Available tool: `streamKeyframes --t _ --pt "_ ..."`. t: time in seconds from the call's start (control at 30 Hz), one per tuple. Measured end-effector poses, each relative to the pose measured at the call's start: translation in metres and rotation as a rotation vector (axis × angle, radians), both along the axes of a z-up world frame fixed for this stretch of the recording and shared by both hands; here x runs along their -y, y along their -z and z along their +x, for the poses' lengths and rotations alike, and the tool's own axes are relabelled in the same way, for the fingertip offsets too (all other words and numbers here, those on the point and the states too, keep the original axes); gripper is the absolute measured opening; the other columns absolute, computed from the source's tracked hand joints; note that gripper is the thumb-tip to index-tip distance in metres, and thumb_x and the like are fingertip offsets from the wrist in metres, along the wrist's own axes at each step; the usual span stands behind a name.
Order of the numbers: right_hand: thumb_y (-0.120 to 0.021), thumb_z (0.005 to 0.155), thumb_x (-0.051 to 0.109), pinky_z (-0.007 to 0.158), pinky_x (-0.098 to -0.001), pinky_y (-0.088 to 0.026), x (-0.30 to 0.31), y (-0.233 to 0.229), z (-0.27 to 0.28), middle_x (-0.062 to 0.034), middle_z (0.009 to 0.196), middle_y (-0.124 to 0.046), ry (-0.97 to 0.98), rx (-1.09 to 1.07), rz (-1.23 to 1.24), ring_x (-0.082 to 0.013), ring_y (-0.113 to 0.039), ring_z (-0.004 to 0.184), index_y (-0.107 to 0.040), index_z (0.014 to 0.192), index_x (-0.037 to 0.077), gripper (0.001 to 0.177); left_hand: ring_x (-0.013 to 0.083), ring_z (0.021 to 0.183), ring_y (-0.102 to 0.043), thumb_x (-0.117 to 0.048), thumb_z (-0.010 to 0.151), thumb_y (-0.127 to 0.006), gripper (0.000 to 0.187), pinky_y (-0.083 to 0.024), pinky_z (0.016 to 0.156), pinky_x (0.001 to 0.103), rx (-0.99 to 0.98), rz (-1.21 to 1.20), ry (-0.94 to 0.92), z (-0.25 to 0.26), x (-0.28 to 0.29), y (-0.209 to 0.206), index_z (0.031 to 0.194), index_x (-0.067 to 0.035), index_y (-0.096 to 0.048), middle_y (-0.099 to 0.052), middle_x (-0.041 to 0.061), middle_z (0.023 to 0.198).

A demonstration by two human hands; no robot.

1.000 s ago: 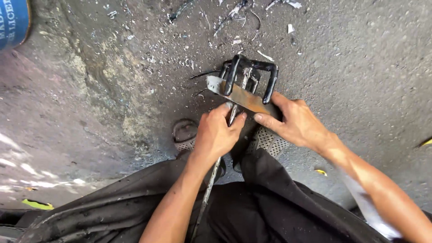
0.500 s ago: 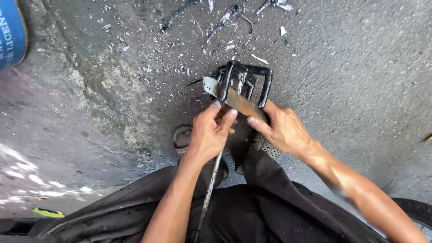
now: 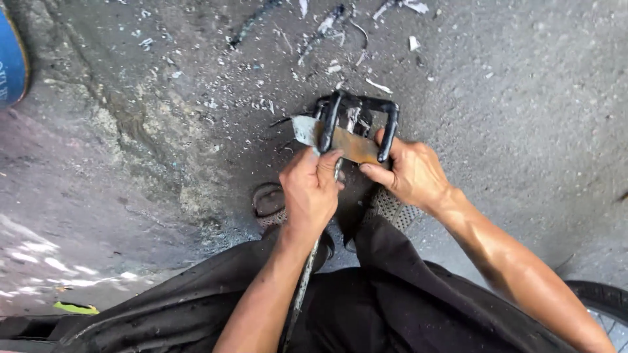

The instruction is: Scraping off debris or old coating from a metal component using a knife.

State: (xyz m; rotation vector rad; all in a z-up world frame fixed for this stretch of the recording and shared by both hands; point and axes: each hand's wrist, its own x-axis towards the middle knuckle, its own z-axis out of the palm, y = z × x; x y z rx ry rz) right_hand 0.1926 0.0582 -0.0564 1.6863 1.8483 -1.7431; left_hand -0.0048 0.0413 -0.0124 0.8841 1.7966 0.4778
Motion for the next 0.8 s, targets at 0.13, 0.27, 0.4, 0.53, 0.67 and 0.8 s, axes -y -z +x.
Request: streamKeyframes --t 0.13,0.27,0.4,0.53,0.67,0.8 --pt "-0.072 0.087 0.055 0.063 -0.052 -0.052 -0.008 0.004 0.003 -0.0194 0.067 -0.064 -0.061 0.069 -0.014 -0.045 -0.068 0.071 -0.056 0.103 0.008 0.052 0.0156 0.054 -0.07 -0.014 0.099 -0.067 0.019 -0.054 0.046 0.032 0.036 -0.075 -0.114 0.003 -0.007 0.007 0.086 0.001 -0.068 -0.071 0.01 0.071" --pt "-0.068 0.089 0.061 0.062 -0.0517 -0.053 -0.02 0.019 0.01 -0.0175 0.074 -0.067 -0.087 0.019 0.177 -0.0431 -0.069 0.072 -0.058 0.106 0.008 0.056 0.0147 0.057 -0.071 -0.014 0.098 -0.065 0.015 -0.053 0.048 0.034 -0.053 -0.064 -0.087 0.001 -0.016 0.019 0.093 -0.001 -0.071 -0.074 0.009 0.072" --pt "-0.059 0.085 0.075 0.048 -0.0497 -0.05 -0.038 0.009 0.006 -0.0159 0.072 -0.063 -0.31 0.276 0.234 -0.0353 -0.064 0.053 -0.063 0.123 0.011 0.075 0.0176 0.049 -0.066 -0.019 0.099 -0.069 0.025 -0.049 0.045 0.036 -0.143 -0.166 -0.046 0.0 0.002 0.043 0.084 0.0 -0.07 -0.066 0.012 0.062" --pt "-0.057 0.082 0.08 0.044 -0.0458 -0.047 -0.038 0.01 0.011 -0.0121 0.071 -0.061 -0.336 0.254 0.376 -0.0299 -0.063 0.05 -0.066 0.121 0.014 0.077 0.0175 0.05 -0.067 -0.023 0.101 -0.065 0.029 -0.05 0.045 0.037 -0.136 -0.092 -0.061 0.003 -0.007 0.031 0.085 0.0 -0.071 -0.062 0.011 0.061" --pt "-0.062 0.082 0.081 0.047 -0.0433 -0.049 -0.044 0.007 0.01 -0.0112 0.075 -0.061 -0.366 0.322 0.54 -0.0304 -0.066 0.059 -0.061 0.104 0.011 0.074 0.0201 0.049 -0.071 -0.036 0.101 -0.062 0.043 -0.053 0.044 0.038 -0.053 -0.223 -0.133 -0.003 -0.013 0.03 0.079 0.001 -0.066 -0.059 0.011 0.055" --pt "-0.077 0.076 0.064 0.049 -0.0458 -0.053 -0.05 -0.004 0.014 -0.0121 0.083 -0.064 -0.466 0.357 0.507 -0.034 -0.069 0.065 -0.059 0.105 0.01 0.063 0.0303 0.056 -0.072 -0.044 0.104 -0.062 0.052 -0.051 0.05 0.045 -0.198 -0.283 0.183 -0.014 -0.008 0.01 0.076 -0.001 -0.068 -0.061 0.013 0.058"
